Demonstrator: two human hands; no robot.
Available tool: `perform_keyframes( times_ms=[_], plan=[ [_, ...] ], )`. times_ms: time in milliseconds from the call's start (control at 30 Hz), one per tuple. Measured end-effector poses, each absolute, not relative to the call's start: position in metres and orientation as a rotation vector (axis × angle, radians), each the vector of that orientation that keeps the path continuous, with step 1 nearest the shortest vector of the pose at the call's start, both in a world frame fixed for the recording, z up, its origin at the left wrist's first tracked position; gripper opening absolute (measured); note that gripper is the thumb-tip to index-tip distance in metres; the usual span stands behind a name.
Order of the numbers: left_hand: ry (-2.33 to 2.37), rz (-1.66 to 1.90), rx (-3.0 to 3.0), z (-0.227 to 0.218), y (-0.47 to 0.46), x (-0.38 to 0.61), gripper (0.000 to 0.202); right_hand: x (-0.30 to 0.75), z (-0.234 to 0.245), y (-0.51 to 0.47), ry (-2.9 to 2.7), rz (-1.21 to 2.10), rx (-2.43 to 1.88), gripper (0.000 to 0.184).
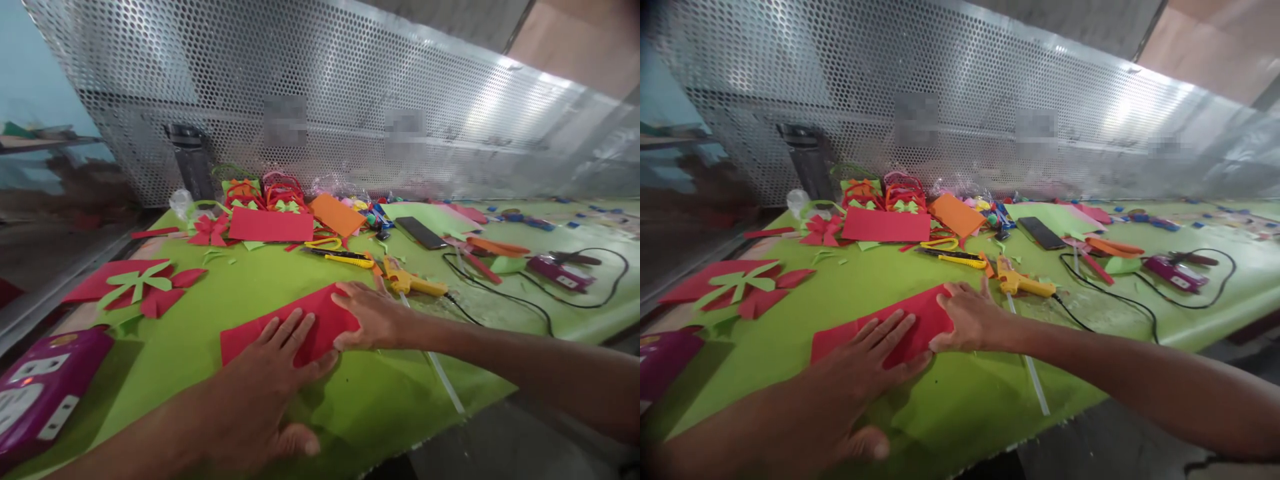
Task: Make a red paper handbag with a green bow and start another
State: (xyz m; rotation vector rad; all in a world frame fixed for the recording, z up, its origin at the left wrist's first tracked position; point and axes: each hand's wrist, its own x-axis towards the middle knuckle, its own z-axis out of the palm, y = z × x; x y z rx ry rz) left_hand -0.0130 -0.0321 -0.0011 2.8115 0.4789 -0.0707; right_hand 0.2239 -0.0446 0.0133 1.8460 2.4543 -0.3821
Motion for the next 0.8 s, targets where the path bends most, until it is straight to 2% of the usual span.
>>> perform_keyframes(
  times_ms=[133,267,533,733,800],
  plan=[
    [0.547,-0.031,2.831,-0.002,-0.035,-0.012,0.083,0.238,0.014,-0.041,2.493,-0.477,1.834,0.080],
    [0.519,-0.053,2.844,-0.003,-0.034,-0.012,0.083,0.259,0.011,-0.037,2.513,-0.523,1.837,0.075],
    [0.540,0.017,2.850,-0.009,-0.034,-0.012,0.082,0.286,-0.003,-0.041,2.594,-0.254,1.776,0.057],
    [0.488,-0.092,2.759,0.004,-0.035,-0.012,0.088,0.271,0.013,-0.043,2.699,-0.031,1.847,0.046],
    [0.508,-0.101,2.714,0.007,-0.035,-0.012,0.088,0.251,0.021,-0.039,2.811,-0.248,1.871,0.035]
  ],
)
